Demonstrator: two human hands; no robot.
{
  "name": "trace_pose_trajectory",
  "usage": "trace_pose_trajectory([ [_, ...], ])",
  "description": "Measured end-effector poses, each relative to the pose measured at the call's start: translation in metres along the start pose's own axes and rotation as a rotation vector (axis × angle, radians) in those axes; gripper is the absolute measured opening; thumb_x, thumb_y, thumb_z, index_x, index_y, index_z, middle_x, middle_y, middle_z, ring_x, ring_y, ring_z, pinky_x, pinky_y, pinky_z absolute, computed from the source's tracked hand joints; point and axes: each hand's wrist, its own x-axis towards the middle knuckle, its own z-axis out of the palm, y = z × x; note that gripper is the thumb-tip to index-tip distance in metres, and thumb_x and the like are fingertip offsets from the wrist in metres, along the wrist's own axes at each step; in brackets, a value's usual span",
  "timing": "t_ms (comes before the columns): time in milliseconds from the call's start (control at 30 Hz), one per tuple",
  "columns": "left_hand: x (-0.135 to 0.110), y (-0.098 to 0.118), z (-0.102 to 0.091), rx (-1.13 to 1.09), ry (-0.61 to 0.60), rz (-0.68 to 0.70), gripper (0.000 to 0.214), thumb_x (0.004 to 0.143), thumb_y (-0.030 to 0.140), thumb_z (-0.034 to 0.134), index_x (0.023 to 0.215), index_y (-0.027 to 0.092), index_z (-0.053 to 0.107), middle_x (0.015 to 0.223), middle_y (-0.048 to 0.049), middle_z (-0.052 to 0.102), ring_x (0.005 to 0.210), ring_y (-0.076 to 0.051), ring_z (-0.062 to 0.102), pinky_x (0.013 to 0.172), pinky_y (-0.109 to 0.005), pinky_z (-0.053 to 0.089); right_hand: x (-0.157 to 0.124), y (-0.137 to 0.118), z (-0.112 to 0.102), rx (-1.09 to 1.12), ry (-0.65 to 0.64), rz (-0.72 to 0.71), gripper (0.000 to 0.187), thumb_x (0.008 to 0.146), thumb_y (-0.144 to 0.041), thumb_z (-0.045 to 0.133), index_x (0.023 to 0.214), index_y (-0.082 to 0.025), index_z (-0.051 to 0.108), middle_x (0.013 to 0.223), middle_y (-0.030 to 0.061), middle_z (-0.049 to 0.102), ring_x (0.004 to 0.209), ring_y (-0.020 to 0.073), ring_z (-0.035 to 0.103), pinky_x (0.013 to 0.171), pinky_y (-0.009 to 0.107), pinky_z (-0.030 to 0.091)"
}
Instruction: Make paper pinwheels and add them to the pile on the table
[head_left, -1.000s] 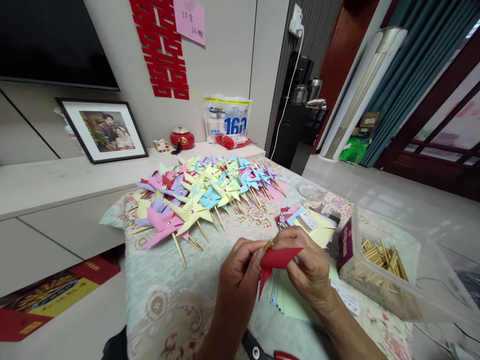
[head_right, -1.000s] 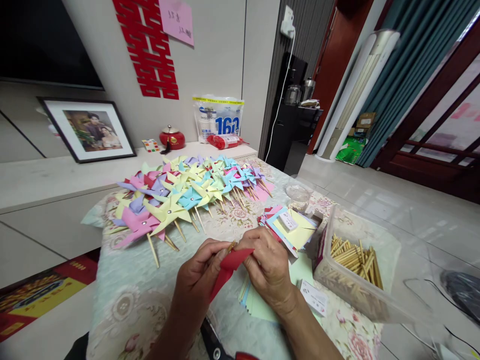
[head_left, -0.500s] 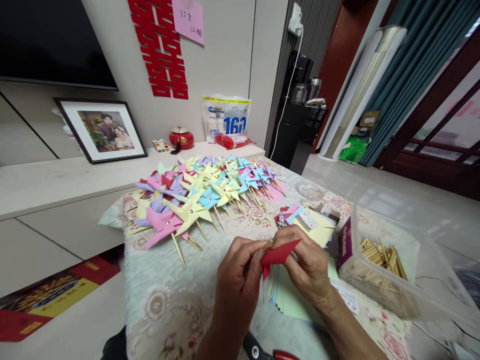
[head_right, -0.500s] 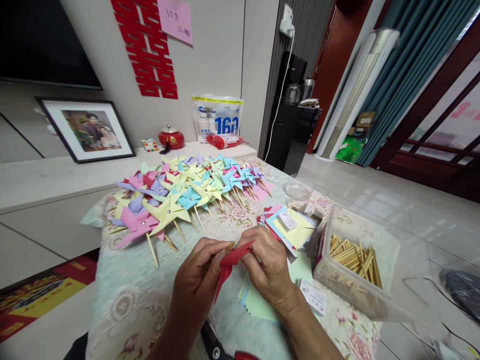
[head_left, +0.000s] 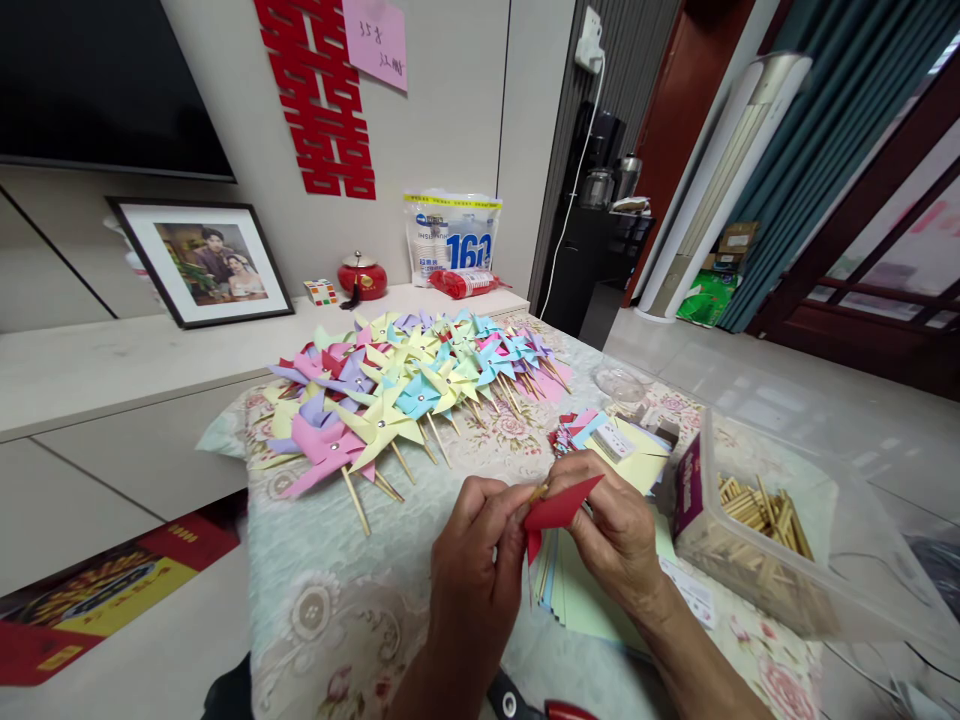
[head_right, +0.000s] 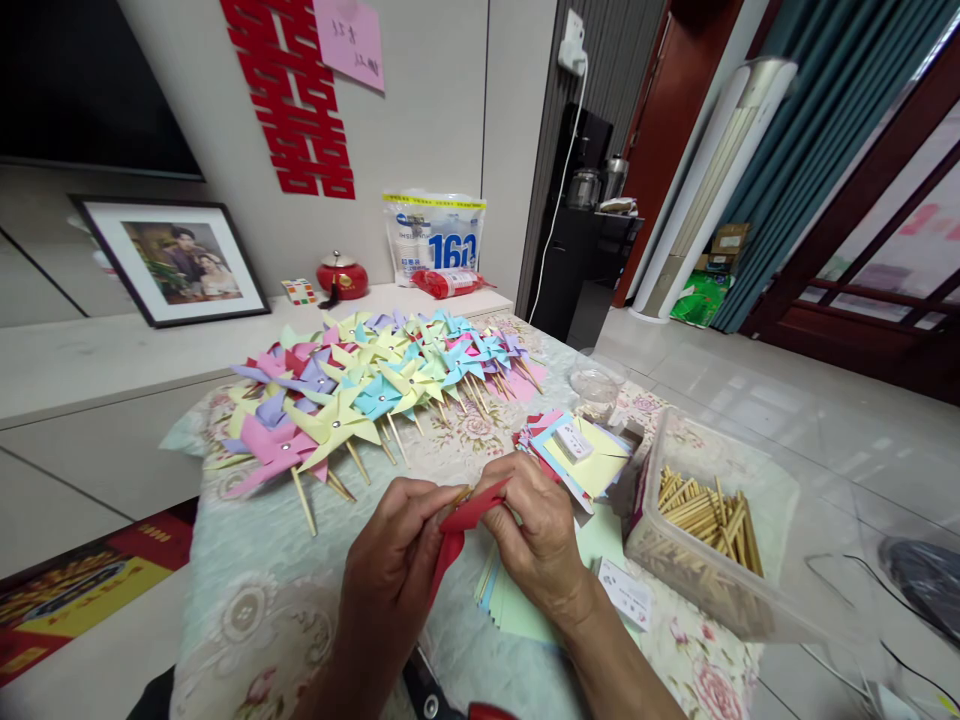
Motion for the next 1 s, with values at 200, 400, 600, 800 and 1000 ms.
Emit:
trace_pose_trajectory([
  [200,-0.0012,0.0025,-0.0017,0.012,0.007,0.015,0.026,0.094,0.01,0.048,0.108,0.017,0.069,0.09,-0.0036,0.063,0.082,-0.012,0.066,0.073,-0.019,0.052,-0.0017,-0.001,0.0038,-0.005,0.089,-0.01,0.019,0.088,-0.004,0.055,0.092,-0.021,0.061,0.079,0.003,0.065,0.075,0.018,0.063,0.07,0.032,0.051],
  [400,-0.0017,0.0035,-0.0009,0.013,0.003,0.045,0.026,0.094,0.01,0.047,0.106,0.018,0.068,0.089,-0.0038,0.063,0.081,-0.012,0.065,0.071,-0.021,0.052,-0.0011,-0.0015,0.0004,-0.057,0.05,-0.103,0.025,0.089,-0.006,0.056,0.107,-0.021,0.065,0.088,0.0071,0.068,0.081,0.0208,0.064,0.074,0.037,0.052],
  [600,-0.003,0.0041,-0.0013,0.066,0.005,0.066,0.025,0.093,0.01,0.046,0.105,0.018,0.067,0.088,-0.0049,0.064,0.079,-0.014,0.065,0.069,-0.023,0.052,0.0001,-0.0036,0.0003,-0.066,0.063,-0.14,0.021,0.09,-0.004,0.052,0.099,-0.019,0.064,0.084,0.0071,0.067,0.078,0.0199,0.061,0.073,0.038,0.052],
  [800,-0.0056,0.0054,-0.0001,0.083,0.014,0.083,0.025,0.092,0.01,0.046,0.106,0.019,0.066,0.088,-0.0049,0.064,0.079,-0.014,0.066,0.07,-0.023,0.052,-0.0009,-0.0043,0.001,-0.089,0.052,-0.142,0.021,0.088,-0.003,0.05,0.097,-0.019,0.062,0.083,0.0069,0.064,0.078,0.0202,0.06,0.074,0.039,0.052],
  [1000,-0.0073,0.0017,0.0011,0.104,0.004,0.07,0.025,0.092,0.01,0.047,0.106,0.019,0.066,0.087,-0.0045,0.064,0.076,-0.015,0.065,0.067,-0.025,0.051,-0.0014,-0.0035,0.0021,-0.133,0.018,-0.128,0.021,0.086,-0.002,0.051,0.094,-0.019,0.061,0.082,0.0066,0.065,0.077,0.02,0.058,0.077,0.041,0.05],
])
